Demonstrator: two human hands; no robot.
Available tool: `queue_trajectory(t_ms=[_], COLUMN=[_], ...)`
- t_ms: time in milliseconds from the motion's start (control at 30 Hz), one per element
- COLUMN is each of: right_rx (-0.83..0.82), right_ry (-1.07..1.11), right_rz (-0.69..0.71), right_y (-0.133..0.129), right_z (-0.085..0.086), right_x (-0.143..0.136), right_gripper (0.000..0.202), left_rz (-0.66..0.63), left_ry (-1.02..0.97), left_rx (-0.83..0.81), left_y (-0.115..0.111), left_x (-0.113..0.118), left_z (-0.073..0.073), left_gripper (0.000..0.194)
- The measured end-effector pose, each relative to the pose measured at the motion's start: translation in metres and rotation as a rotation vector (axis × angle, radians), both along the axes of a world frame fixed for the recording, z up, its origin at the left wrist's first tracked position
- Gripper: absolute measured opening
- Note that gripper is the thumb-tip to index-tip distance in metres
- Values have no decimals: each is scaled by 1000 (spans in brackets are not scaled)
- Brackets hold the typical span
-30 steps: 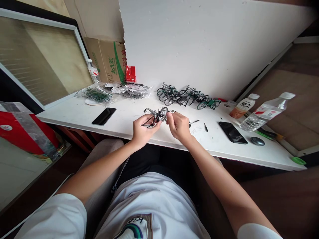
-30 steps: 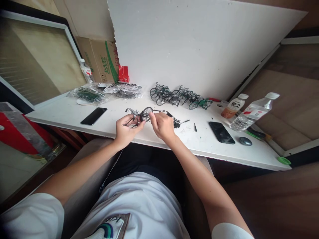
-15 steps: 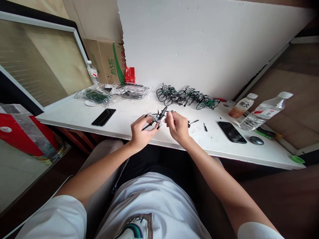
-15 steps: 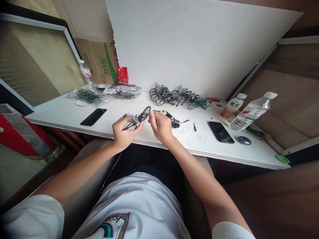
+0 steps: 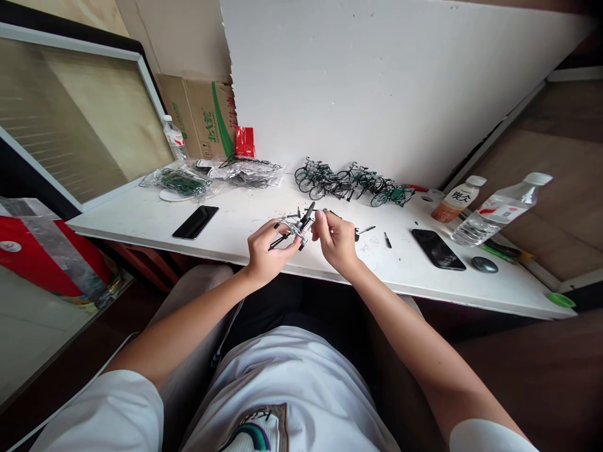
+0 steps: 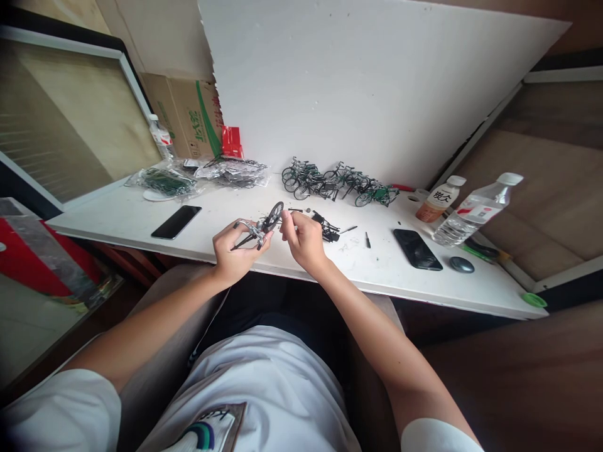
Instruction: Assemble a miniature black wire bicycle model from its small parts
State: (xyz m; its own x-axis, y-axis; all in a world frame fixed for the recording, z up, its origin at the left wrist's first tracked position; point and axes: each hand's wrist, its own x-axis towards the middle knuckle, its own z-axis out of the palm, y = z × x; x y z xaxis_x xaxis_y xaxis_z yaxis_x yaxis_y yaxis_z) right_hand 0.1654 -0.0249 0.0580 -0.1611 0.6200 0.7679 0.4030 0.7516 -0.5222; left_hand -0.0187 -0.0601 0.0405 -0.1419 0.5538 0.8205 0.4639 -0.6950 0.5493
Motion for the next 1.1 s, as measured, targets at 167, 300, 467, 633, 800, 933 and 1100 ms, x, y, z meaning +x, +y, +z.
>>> queue_trajectory(t_ms=[167,300,467,633,800,933,1100], right_rx=[16,138,108,43,146,279,204], right_ry=[1,-2,32,81,96,64,63], right_rz=[27,-2,24,85,64,-9,48], right_y=[-2,0,-3,-8,-7,-5,-7], right_z=[2,1,1,3,1,0,2], right_x=[2,0,-3,-3,-5,-7,-6], right_gripper=[43,26,37,45,18,21,41], left_rz=[41,48,33,121,128,64,27], left_ry=[-1,34,141,169,153,164,190], left_rx=[-8,80,294,355,364,386,365], left_y=[2,3,2,2,1,-1,0], left_x=[-3,-6,-6,-4,-4,-5,-6], left_z=[-1,2,6,7,11,11,6], left_gripper=[13,14,12,9,13,16,19])
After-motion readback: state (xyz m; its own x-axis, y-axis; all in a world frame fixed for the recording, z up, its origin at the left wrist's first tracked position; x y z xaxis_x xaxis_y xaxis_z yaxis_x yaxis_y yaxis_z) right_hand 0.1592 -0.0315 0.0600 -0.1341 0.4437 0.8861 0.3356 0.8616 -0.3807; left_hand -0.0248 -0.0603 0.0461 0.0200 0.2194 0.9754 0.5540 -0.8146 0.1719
